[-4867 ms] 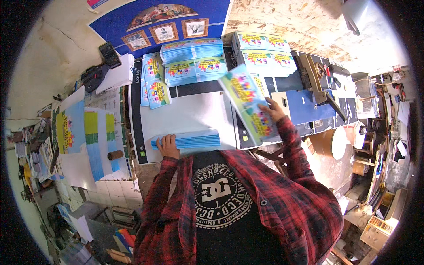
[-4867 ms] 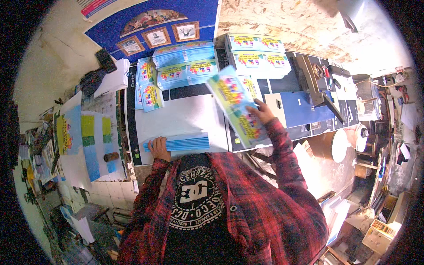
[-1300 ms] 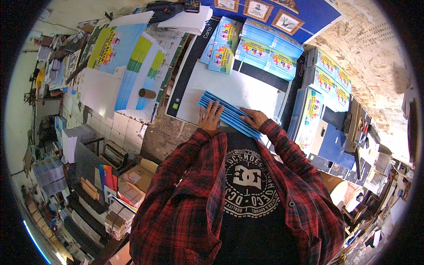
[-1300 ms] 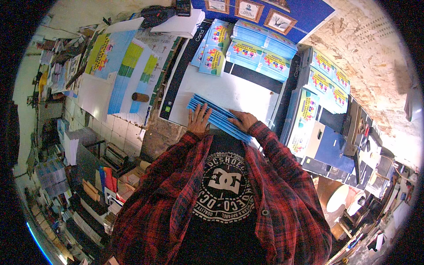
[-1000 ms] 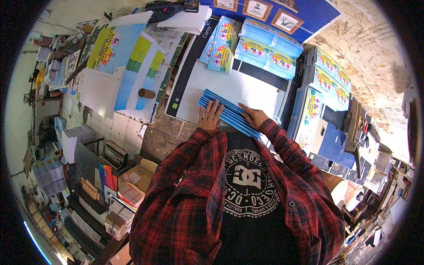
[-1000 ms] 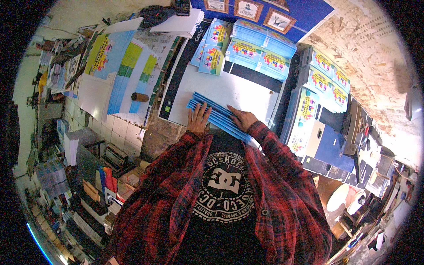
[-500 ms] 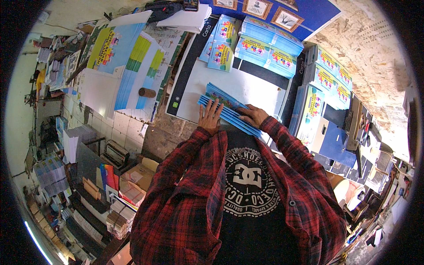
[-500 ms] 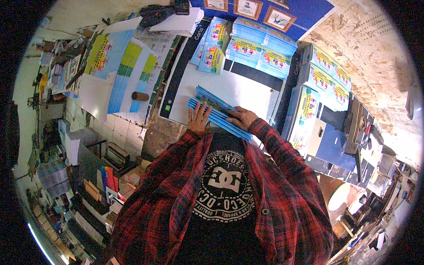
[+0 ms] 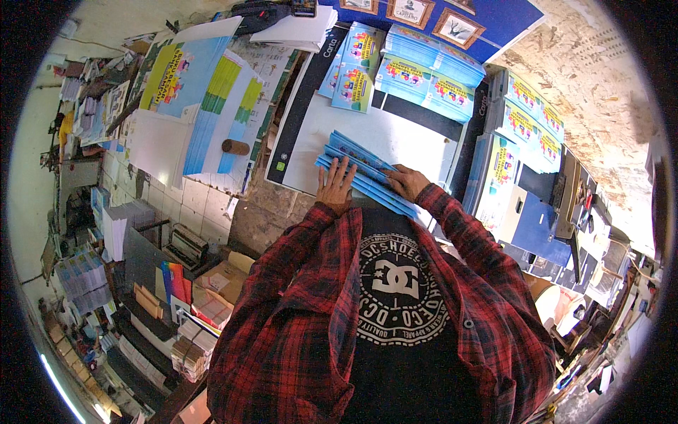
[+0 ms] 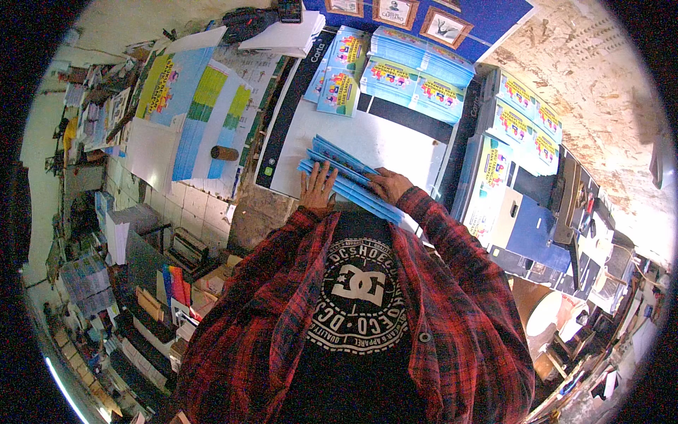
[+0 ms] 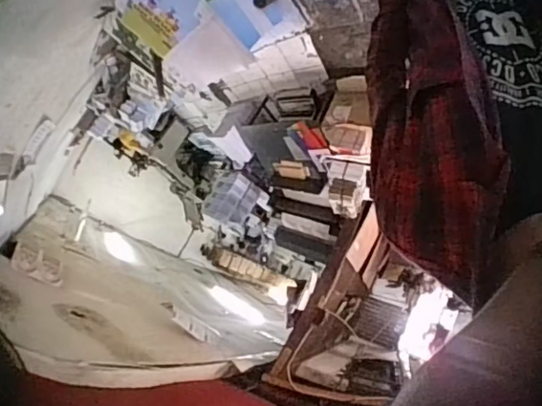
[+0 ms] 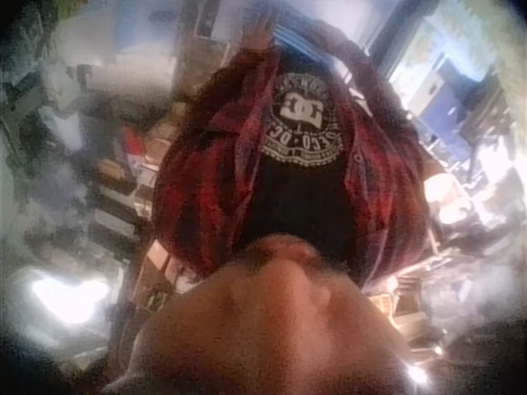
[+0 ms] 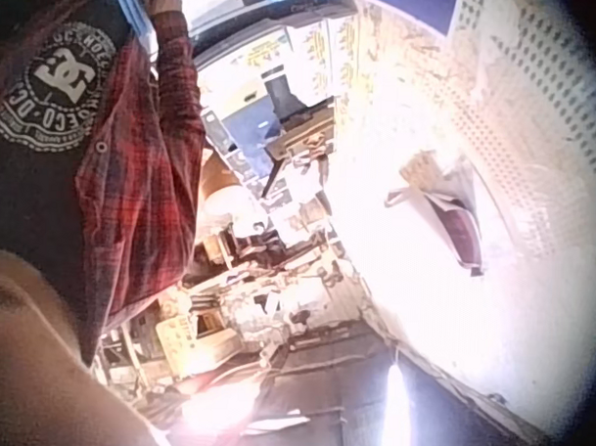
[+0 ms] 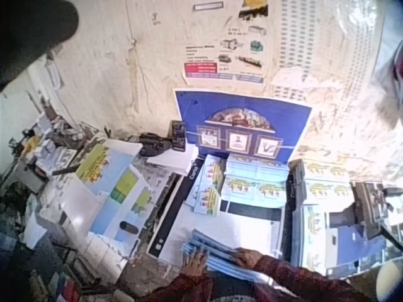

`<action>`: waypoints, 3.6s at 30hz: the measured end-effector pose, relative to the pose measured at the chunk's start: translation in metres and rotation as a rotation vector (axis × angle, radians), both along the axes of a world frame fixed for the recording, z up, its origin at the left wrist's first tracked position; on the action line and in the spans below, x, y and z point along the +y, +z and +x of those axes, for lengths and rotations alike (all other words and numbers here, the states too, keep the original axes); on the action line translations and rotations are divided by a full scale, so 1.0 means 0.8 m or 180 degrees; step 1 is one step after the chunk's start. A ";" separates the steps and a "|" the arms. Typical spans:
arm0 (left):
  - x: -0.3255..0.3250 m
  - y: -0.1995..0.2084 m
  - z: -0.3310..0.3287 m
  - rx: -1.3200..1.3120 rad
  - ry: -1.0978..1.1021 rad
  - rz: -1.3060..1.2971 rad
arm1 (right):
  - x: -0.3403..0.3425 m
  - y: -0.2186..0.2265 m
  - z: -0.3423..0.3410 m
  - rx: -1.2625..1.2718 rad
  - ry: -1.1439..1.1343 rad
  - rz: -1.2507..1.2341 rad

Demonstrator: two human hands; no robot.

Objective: The person repeatedly folds stacks of light blue printed papers in half by hand on a work table. The person aligns the edges of the paper stacks and presses down to create a crease, then places the folded stacks onto a growing pile on the right side of the table.

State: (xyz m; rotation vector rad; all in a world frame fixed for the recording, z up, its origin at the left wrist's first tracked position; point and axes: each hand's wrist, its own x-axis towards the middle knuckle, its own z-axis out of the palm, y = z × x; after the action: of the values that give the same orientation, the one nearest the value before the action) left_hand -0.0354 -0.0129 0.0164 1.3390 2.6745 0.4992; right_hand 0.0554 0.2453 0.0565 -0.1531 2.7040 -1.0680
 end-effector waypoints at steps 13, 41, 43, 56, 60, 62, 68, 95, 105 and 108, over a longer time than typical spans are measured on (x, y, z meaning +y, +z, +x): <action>0.012 0.005 -0.006 0.0005 0.0017 0.0011 | -0.030 0.025 0.005 0.0015 0.0004 0.0809; 0.243 0.004 -0.335 -0.0190 0.2206 -0.0907 | -0.031 -0.001 0.005 -0.0121 -0.0416 0.0744; 0.239 -0.018 -0.339 -0.0039 0.2208 -0.0846 | -0.030 0.012 -0.002 -0.0090 -0.0473 0.0790; 0.217 0.044 -0.330 -0.0582 0.1009 0.0251 | -0.030 0.004 0.001 0.0074 -0.0570 0.0786; 0.150 0.112 -0.300 0.0401 0.0223 0.0842 | -0.031 -0.009 0.006 0.0093 -0.0490 0.0888; 0.120 0.151 -0.283 0.0395 -0.0135 0.0911 | -0.034 -0.013 0.011 0.0208 -0.0453 0.0860; 0.108 0.150 -0.203 0.0617 -0.0982 0.0502 | -0.038 -0.009 0.015 0.0257 -0.0101 0.0881; 0.032 0.130 -0.142 -0.0122 -0.1759 -0.0626 | 0.071 0.022 0.013 0.0676 -0.1046 0.1244; 0.094 0.008 -0.038 0.0661 -0.0845 -0.0084 | 0.015 0.001 0.009 0.0008 -0.1169 -0.0076; 0.092 0.013 -0.039 0.0535 -0.0949 -0.0114 | 0.040 -0.011 0.008 -0.0137 -0.1176 -0.0434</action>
State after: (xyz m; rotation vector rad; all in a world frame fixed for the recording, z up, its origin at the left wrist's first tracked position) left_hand -0.0665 0.0604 0.0269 1.8010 2.5243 0.3156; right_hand 0.0622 0.2776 0.0476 0.3572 2.6819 -1.3361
